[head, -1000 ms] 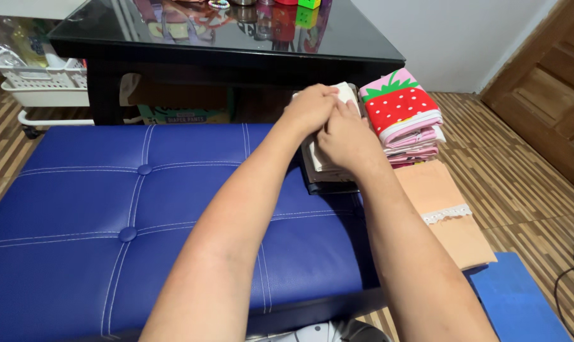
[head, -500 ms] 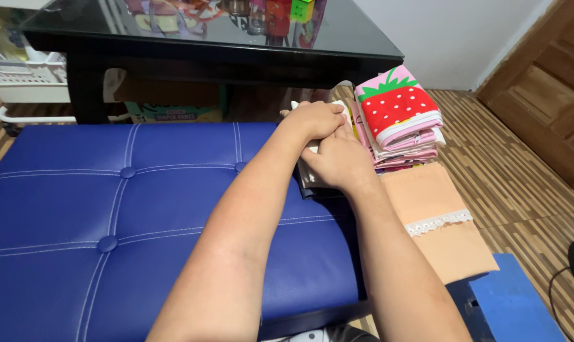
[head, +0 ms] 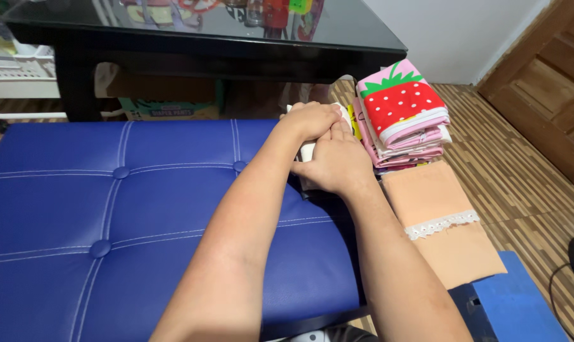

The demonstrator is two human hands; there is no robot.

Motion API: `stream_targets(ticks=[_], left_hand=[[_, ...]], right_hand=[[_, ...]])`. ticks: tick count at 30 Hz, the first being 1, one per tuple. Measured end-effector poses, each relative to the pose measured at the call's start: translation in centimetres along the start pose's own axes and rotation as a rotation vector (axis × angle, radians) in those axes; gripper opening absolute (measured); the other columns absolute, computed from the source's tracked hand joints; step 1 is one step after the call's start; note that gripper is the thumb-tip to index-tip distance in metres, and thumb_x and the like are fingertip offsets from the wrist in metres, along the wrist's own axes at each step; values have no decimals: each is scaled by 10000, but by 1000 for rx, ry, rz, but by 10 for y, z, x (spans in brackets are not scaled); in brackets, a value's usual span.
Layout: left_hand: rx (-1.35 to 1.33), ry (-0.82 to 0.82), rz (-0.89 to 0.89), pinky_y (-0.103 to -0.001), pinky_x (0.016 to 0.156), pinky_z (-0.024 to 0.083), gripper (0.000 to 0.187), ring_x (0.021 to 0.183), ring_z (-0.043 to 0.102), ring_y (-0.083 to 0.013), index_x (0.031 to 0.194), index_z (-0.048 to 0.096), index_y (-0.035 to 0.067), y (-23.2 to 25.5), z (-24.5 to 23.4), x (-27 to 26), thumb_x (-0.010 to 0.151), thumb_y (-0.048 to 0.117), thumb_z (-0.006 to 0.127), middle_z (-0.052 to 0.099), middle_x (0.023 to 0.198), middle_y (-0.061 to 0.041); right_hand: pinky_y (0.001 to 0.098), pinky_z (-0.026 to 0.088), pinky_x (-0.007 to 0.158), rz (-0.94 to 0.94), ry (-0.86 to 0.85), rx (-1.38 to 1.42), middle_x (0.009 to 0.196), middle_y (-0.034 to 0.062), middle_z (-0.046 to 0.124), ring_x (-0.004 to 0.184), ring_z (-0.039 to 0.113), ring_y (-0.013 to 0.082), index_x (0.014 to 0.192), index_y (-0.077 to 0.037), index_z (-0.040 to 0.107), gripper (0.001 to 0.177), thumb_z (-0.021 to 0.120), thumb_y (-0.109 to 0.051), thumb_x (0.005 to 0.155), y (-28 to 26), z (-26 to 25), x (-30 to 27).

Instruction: The person folds several towels one by one on a blue ottoman. They smooth and align each towel, fold it into a compact rectangle, and place it on a growing stack to the right. The towels include a yellow patterned towel and a plain white towel.

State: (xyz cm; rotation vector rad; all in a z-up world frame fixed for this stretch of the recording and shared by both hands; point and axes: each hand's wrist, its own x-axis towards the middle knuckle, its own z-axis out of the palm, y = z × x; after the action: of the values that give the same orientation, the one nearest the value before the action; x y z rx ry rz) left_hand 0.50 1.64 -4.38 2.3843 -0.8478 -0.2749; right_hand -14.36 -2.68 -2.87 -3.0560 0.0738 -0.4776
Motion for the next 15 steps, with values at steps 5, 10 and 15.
stream_targets(ticks=[5,10,15], left_hand=[[-306,466,173,-470,1118,350,486,1383,409,-422,1305,698,102,-4,2,-4,867,310,669,458,1449,-297],[-737,590,9,-368,990,527,473,1169,685,-324,1240,683,-11,-27,-13,-70,818,200,716,707,1244,-241],[-898,631,-119,-326,886,556,355,1001,729,-254,1117,754,-28,-52,-35,-136,803,127,699,778,1065,-181]], right_hand=[[428,250,1203,10,-61,-54,1534,369,325,1465,299,445,1491,155,289,1247,675,-757,733,14,-24,9],[448,317,1202,37,-126,-45,1539,363,367,1484,325,443,1474,128,376,1199,677,-769,739,14,-39,19],[567,333,1150,81,-154,-65,1580,303,336,1502,298,401,1516,68,350,1221,649,-809,721,3,-59,21]])
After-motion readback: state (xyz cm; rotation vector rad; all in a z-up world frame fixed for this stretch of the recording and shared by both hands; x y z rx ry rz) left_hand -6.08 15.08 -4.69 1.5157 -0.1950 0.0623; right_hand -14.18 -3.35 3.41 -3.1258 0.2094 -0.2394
